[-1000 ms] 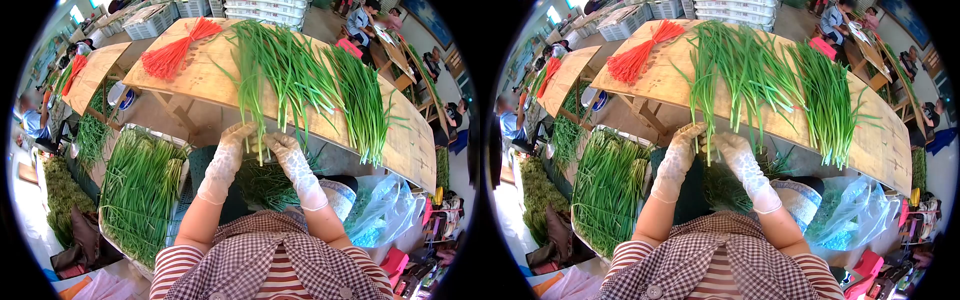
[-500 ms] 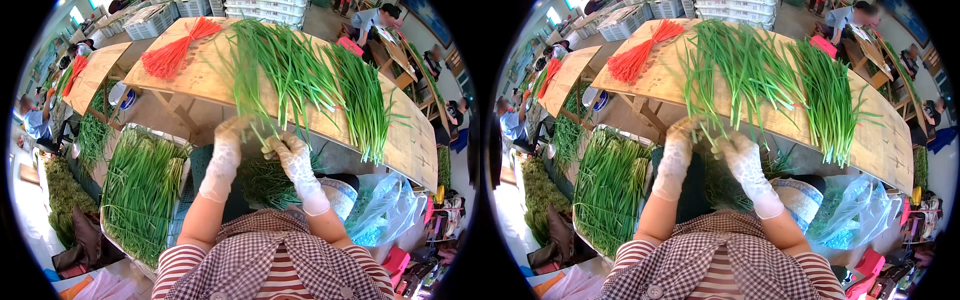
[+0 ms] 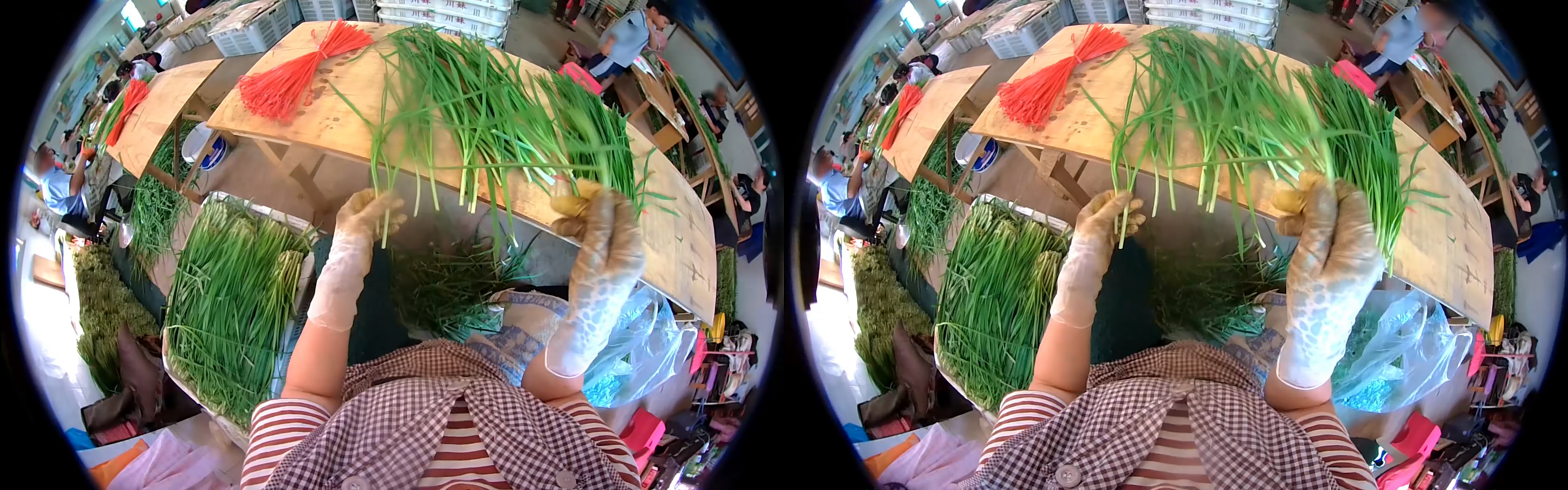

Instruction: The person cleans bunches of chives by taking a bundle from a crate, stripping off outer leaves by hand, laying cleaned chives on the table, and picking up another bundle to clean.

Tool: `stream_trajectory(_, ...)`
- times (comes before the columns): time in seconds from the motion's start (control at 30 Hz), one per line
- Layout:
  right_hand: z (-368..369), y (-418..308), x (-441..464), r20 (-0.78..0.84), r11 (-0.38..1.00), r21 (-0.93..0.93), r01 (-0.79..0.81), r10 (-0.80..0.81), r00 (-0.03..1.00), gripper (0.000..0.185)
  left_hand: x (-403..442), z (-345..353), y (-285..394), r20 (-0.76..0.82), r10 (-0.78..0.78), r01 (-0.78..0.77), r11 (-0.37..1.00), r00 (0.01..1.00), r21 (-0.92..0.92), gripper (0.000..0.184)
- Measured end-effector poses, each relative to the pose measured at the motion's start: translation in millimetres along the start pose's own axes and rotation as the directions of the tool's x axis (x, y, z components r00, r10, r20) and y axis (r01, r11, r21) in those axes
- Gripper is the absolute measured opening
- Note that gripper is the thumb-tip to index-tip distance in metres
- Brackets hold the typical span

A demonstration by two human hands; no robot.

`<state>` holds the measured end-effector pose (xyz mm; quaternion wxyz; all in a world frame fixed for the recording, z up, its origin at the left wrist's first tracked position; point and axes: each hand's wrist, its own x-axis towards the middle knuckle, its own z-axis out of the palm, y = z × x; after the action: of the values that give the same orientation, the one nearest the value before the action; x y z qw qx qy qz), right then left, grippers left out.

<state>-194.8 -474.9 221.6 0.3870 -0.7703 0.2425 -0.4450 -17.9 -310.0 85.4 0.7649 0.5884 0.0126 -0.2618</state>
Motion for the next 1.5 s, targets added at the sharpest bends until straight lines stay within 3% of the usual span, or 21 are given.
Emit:
stream_trajectory(0.07, 14.1, -13.0, 6.7, -0.175, 0.960, 0.213, 0.181, -0.145, 0.974, 0.018, 4.8, -3.0, -7.0, 0.073, 0.109, -0.122, 0.974, 0.991, 0.191, 0.027)
stream_trajectory(0.2, 46.5, -29.4, 34.2, -0.415, 0.835, 0.257, 0.487, -0.359, 0.836, 0.015, -11.6, 7.9, 8.5, 0.150, -0.072, 0.071, 0.997, 0.986, 0.013, 0.033)
stream_trajectory(0.27, 37.6, -20.3, 20.1, -0.018, 0.872, -0.274, 0.406, -0.427, 0.904, 0.011, -20.7, 11.9, 10.6, 0.224, -0.186, 0.228, 0.957, 0.957, -0.179, 0.037)
stream_trajectory(0.3, 37.8, -16.2, 11.3, 0.324, 0.773, -0.495, 0.397, -0.260, 0.910, 0.011, -20.1, 9.0, 5.0, 0.247, -0.163, 0.220, 0.950, 0.955, -0.223, 0.038)
stream_trajectory(0.33, 46.6, -2.6, 8.0, 0.368, 0.712, -0.455, 0.535, -0.396, 0.841, 0.012, -17.7, 3.9, -5.7, 0.269, -0.143, 0.216, 0.940, 0.953, -0.265, 0.039)
stream_trajectory(0.37, 58.9, 6.9, -3.1, 0.368, 0.937, -0.289, 0.194, -0.078, 0.926, 0.011, -15.7, 1.4, -12.9, 0.291, -0.121, 0.213, 0.927, 0.949, -0.308, 0.041)
stream_trajectory(0.4, 68.8, 19.4, -11.6, 0.351, 0.898, -0.347, 0.269, -0.142, 0.926, 0.013, -16.1, 2.5, -16.5, 0.298, -0.128, 0.226, 0.918, 0.946, -0.325, 0.041)
stream_trajectory(0.47, 91.3, 47.9, -29.8, 0.460, 0.960, -0.279, 0.036, 0.101, 0.882, 0.021, -23.6, 9.0, -18.0, 0.279, -0.113, 0.206, 0.920, 0.954, -0.332, 0.040)
stream_trajectory(0.53, 108.4, 70.4, -43.1, 0.534, 0.976, -0.189, -0.104, 0.191, 0.824, 0.025, -25.4, 11.1, -18.2, 0.284, -0.118, 0.211, 0.923, 0.951, -0.322, 0.037)
stream_trajectory(0.57, 112.0, 70.2, -48.3, 0.540, 0.974, -0.203, -0.096, 0.194, 0.819, 0.025, -24.2, 13.2, -19.4, 0.238, -0.124, 0.200, 0.925, 0.963, -0.324, 0.037)
stream_trajectory(0.63, 111.6, 64.2, -56.6, 0.529, 0.970, -0.204, 0.131, -0.004, 0.848, 0.025, -21.2, 17.7, -23.6, 0.143, -0.138, 0.179, 0.927, 0.980, -0.330, 0.036)
stream_trajectory(0.67, 109.2, 58.0, -57.8, 0.565, 0.947, -0.224, 0.229, -0.065, 0.822, 0.024, -19.1, 14.9, -22.8, 0.255, -0.045, 0.145, 0.910, 0.966, -0.389, 0.036)
stream_trajectory(0.7, 107.1, 51.0, -58.1, 0.601, 0.915, -0.238, 0.325, -0.124, 0.790, 0.024, -18.4, 13.2, -21.7, 0.251, -0.013, 0.087, 0.954, 0.968, -0.287, 0.037)
stream_trajectory(0.73, 105.5, 43.5, -56.7, 0.685, 0.909, -0.302, 0.286, -0.001, 0.728, 0.026, -18.3, 12.1, -19.3, 0.251, 0.020, 0.026, 0.983, 0.968, -0.179, 0.037)
stream_trajectory(0.8, 113.0, 64.4, -62.5, 0.587, 0.984, -0.169, 0.056, 0.055, 0.807, 0.029, -20.7, 15.4, -9.6, 0.211, 0.018, -0.011, 0.999, 0.977, -0.035, 0.039)
stream_trajectory(0.83, 114.8, 74.0, -64.6, 0.540, 0.994, -0.089, -0.056, 0.095, 0.836, 0.030, -20.7, 14.9, -9.4, 0.238, -0.037, 0.068, 0.990, 0.971, -0.120, 0.040)
stream_trajectory(0.9, 118.1, 75.0, -53.6, 0.610, 0.935, -0.009, -0.354, 0.286, 0.739, 0.033, -19.4, 12.8, -12.6, 0.308, -0.143, 0.232, 0.933, 0.940, -0.274, 0.041)
stream_trajectory(0.97, 118.7, 73.2, -48.0, 0.673, 0.862, -0.024, -0.507, 0.389, 0.629, 0.035, -19.3, 17.1, -20.1, 0.290, -0.092, 0.176, 0.944, 0.953, -0.278, 0.042)
stream_trajectory(1.13, 126.5, 93.8, -55.2, 0.634, 0.743, 0.189, -0.642, 0.407, 0.657, 0.029, -29.9, 27.7, -11.0, 0.126, -0.182, 0.211, 0.935, 0.975, -0.284, 0.038)
stream_trajectory(1.2, 121.2, 94.4, -59.5, 0.578, 0.744, 0.223, -0.630, 0.419, 0.700, 0.028, -30.9, 23.5, -11.1, 0.150, -0.101, 0.136, 0.960, 0.983, -0.244, 0.035)
stream_trajectory(1.5, 114.0, 94.7, -58.1, 0.546, 0.786, 0.173, -0.593, 0.424, 0.722, 0.023, -30.9, 32.5, -12.8, 0.063, -0.059, 0.070, 0.979, 0.996, -0.190, 0.022)
